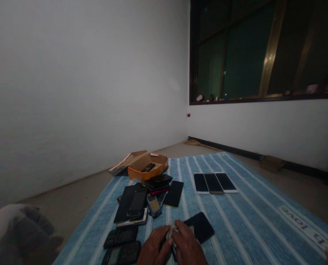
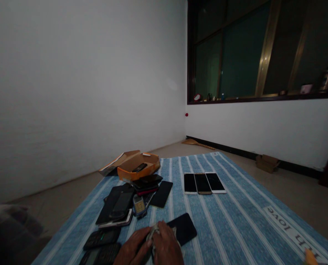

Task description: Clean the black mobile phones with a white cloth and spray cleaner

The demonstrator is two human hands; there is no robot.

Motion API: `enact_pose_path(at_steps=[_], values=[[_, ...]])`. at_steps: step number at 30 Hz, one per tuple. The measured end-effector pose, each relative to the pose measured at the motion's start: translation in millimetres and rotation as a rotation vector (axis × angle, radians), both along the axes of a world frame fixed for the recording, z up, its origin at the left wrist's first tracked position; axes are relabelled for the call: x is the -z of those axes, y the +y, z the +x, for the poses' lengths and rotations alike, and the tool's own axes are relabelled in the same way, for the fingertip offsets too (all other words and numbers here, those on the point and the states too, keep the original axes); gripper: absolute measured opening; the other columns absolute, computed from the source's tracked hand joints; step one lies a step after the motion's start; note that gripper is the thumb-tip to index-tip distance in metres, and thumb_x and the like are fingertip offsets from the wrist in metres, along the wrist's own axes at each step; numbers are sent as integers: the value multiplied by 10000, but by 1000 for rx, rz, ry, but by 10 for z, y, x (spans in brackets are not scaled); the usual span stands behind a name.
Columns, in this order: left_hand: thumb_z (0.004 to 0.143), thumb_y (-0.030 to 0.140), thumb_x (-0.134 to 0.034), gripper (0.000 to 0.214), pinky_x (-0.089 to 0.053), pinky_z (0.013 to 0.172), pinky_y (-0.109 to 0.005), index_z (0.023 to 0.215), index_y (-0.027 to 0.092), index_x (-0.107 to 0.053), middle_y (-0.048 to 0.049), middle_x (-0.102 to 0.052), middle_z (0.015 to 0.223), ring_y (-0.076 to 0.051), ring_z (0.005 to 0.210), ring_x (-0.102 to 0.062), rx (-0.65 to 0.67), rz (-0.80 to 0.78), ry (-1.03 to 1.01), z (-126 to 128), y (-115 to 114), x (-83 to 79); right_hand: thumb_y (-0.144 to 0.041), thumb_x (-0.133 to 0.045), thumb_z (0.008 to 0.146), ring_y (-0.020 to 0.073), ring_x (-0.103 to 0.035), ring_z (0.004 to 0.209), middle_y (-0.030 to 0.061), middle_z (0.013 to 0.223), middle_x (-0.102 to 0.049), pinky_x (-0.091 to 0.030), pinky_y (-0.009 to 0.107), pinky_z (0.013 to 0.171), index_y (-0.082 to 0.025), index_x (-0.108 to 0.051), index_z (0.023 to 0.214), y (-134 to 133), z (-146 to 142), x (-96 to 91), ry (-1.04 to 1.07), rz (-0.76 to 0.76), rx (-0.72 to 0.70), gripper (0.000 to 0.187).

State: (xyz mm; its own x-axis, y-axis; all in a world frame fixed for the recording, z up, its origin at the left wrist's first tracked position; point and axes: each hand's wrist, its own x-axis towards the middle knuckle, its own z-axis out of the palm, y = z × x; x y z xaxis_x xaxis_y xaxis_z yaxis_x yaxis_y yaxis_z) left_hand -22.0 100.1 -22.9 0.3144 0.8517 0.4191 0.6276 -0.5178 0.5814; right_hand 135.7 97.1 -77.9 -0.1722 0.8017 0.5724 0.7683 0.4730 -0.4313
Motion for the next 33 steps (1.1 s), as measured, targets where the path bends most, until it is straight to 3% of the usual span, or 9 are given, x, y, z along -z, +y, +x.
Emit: enact_pose_path(at_steps=[6,11,17,24,29,33], values=[[929,343,-529,382,-485,1026,-315,1301,289,-598,-38,-634,1330,-201,1207,-611,53,95,35,-49,35,43,18,-485,673,223,-501,1300,118,1428,-512,-420,307,1066,-194,-563,1314,-28,41,-62,22,-26,-37,680],[924,336,-542,335,-506,1001,-303,1244,326,-642,-26,-667,1285,-197,1176,-634,86,156,42,-68,42,68,2,-488,603,238,-467,1328,146,1436,-497,-420,328,1067,-144,-502,1364,-24,48,-18,10,-28,-53,774],[924,329,-537,292,-549,953,-300,1172,303,-689,-53,-722,1184,-197,1070,-689,108,128,58,-46,36,37,-42,-568,683,244,-502,1288,98,1436,-503,-412,362,1058,-244,-611,1224,-71,111,-139,-15,-53,-60,580],[907,302,-548,251,-562,928,-279,1102,290,-705,-49,-745,1121,-193,1046,-700,115,189,19,-55,52,60,-216,-692,776,425,-451,1292,169,1352,-570,-353,648,997,-245,-725,1021,36,7,-12,-210,4,202,248],[927,335,-512,251,-570,915,-278,1052,277,-722,-57,-751,1097,-193,1032,-703,102,149,20,-19,14,-5,-157,-576,865,394,-595,1138,182,1232,-647,-488,570,871,-252,-708,1096,-53,-69,42,-244,-12,323,282],[922,332,-523,253,-567,922,-286,1069,276,-720,-65,-748,1105,-200,1040,-701,104,177,24,-35,21,14,-110,-517,892,362,-611,1142,161,1228,-653,-525,508,892,-242,-685,1135,-130,-121,62,-212,63,285,323]])
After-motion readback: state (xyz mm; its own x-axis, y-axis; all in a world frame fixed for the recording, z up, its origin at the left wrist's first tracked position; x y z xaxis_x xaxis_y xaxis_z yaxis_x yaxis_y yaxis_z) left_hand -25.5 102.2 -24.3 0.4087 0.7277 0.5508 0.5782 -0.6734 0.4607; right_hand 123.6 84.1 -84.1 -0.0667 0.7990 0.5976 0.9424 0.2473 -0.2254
